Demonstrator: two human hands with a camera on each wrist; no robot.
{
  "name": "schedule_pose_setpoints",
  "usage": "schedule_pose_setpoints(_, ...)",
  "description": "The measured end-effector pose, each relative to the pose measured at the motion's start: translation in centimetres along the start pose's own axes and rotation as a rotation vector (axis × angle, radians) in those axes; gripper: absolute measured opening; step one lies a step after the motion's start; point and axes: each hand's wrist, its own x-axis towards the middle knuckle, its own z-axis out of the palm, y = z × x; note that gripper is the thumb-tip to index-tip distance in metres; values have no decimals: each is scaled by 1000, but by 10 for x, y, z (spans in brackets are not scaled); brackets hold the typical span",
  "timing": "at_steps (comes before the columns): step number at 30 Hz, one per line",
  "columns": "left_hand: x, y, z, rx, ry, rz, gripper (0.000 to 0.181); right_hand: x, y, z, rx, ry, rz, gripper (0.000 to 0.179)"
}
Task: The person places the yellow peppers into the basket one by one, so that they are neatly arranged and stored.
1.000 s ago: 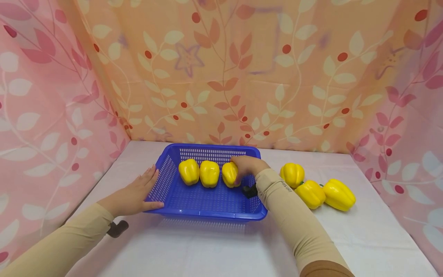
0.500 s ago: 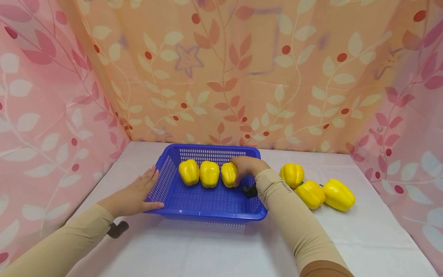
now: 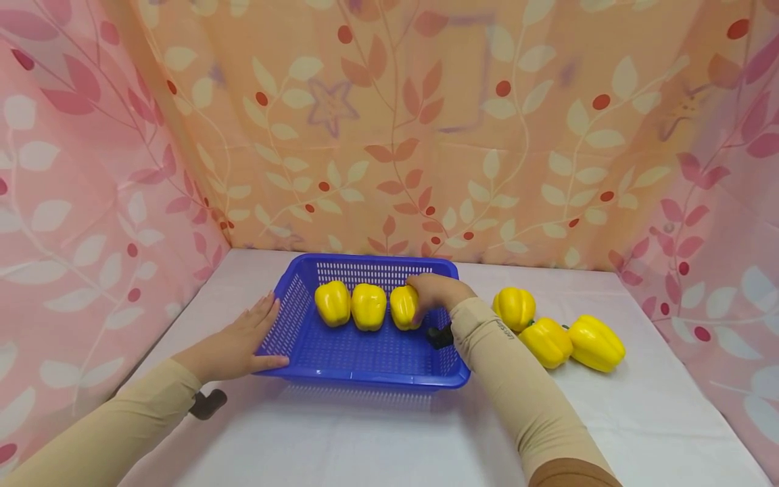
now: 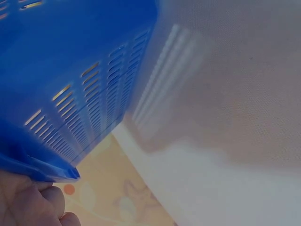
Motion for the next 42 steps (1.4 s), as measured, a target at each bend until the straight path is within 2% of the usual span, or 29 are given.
schedule_pose_setpoints(8,0,1,0,0,0,2,109,-6,0,-5,-3,-10,34,83)
schedule_pose_setpoints(15,-1,1,-1,6,4,5,107,-13,0,-12,1,5,-32,77)
schedule_pose_setpoints(22,-2,2,-2,1,4,8,107,-17,-1,-16,41,3,-33,73)
schedule_pose_setpoints(29,-1,1,-1,6,0,9,109,-23,3,-22,45,31,-126,68)
schedule_pose_setpoints(34,-1,1,0,4,0,7,108,-27,5,-26,98,22,-103,68)
schedule_pose_setpoints(42,-1,1,-1,9,4,11,111,-36,10,-32,95,42,-119,67)
